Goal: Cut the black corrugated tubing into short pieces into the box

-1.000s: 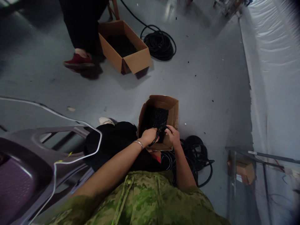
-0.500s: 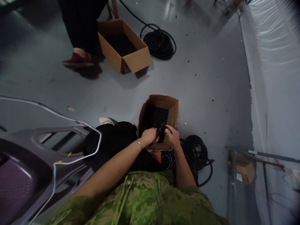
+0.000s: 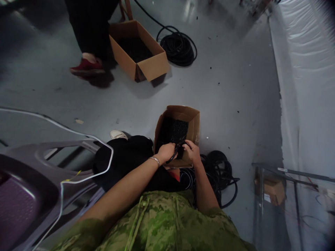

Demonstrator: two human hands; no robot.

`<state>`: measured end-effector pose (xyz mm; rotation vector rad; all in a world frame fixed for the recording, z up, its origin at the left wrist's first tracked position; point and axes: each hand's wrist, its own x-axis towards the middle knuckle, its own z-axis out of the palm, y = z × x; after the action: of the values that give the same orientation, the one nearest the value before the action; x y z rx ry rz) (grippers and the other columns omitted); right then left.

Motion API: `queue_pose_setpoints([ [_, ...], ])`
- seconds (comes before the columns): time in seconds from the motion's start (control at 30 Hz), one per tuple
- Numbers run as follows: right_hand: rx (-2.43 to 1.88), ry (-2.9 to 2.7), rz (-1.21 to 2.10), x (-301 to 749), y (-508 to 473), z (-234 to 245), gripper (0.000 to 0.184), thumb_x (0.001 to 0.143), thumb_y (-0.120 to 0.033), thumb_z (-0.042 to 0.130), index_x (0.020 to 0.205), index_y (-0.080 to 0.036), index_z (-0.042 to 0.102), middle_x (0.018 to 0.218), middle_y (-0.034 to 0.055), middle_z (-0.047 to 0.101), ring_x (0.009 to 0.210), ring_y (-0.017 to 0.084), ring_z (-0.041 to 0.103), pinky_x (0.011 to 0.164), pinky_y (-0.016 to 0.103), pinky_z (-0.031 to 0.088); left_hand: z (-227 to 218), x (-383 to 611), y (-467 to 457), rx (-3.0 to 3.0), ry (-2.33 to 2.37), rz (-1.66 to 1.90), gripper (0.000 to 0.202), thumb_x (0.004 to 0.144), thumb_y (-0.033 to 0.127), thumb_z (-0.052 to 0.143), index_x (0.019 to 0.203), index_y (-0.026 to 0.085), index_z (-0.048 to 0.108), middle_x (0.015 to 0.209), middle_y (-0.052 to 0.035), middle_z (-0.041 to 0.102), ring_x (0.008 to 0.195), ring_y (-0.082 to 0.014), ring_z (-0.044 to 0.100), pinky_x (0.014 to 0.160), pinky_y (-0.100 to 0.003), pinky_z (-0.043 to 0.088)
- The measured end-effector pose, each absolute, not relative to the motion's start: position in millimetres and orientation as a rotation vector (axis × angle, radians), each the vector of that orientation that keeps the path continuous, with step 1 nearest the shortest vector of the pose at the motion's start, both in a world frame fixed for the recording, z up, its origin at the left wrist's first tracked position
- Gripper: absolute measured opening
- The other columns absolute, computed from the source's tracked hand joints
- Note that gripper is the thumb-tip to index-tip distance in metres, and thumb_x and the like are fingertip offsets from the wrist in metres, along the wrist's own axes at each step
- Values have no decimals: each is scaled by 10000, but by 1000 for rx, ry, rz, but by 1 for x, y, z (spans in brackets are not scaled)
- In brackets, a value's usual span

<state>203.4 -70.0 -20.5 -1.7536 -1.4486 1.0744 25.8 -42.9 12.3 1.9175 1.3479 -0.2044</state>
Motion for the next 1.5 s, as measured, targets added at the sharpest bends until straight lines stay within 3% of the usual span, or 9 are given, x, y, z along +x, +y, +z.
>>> queue_pose_setpoints([
  [0.43,-1732,-1365,1027,204,-71,-20,353,849,-427,558,1055,-191,720,944,57,745,744,182,680,628,280,568,11,26,-43,1946,1327,-207,342,830,321,551,1078,102,640,1077,-161,703,949,-287,702,782,-326,542],
  [0.9,-1722,-1369,1076,204,-71,-23,345,849,-408,556,1052,-175,709,816,46,738,634,165,655,659,301,561,16,26,-42,1938,1333,-232,347,829,299,535,1086,95,649,1069,-172,705,945,-292,706,788,-342,554],
  [1.1,-1735,-1384,1104,204,-71,-23,350,851,-412,554,1061,-174,702,889,67,757,692,183,688,743,328,566,13,26,-43,1957,1320,-243,360,824,316,551,1084,89,656,1066,-175,707,953,-296,705,788,-334,556],
  [1.5,-1730,-1403,1088,202,-73,-26,380,849,-429,575,1073,-151,708,839,59,749,652,165,660,674,312,576,12,26,-43,1957,1326,-254,394,813,326,563,1110,80,646,1069,-185,703,952,-311,703,782,-348,559],
])
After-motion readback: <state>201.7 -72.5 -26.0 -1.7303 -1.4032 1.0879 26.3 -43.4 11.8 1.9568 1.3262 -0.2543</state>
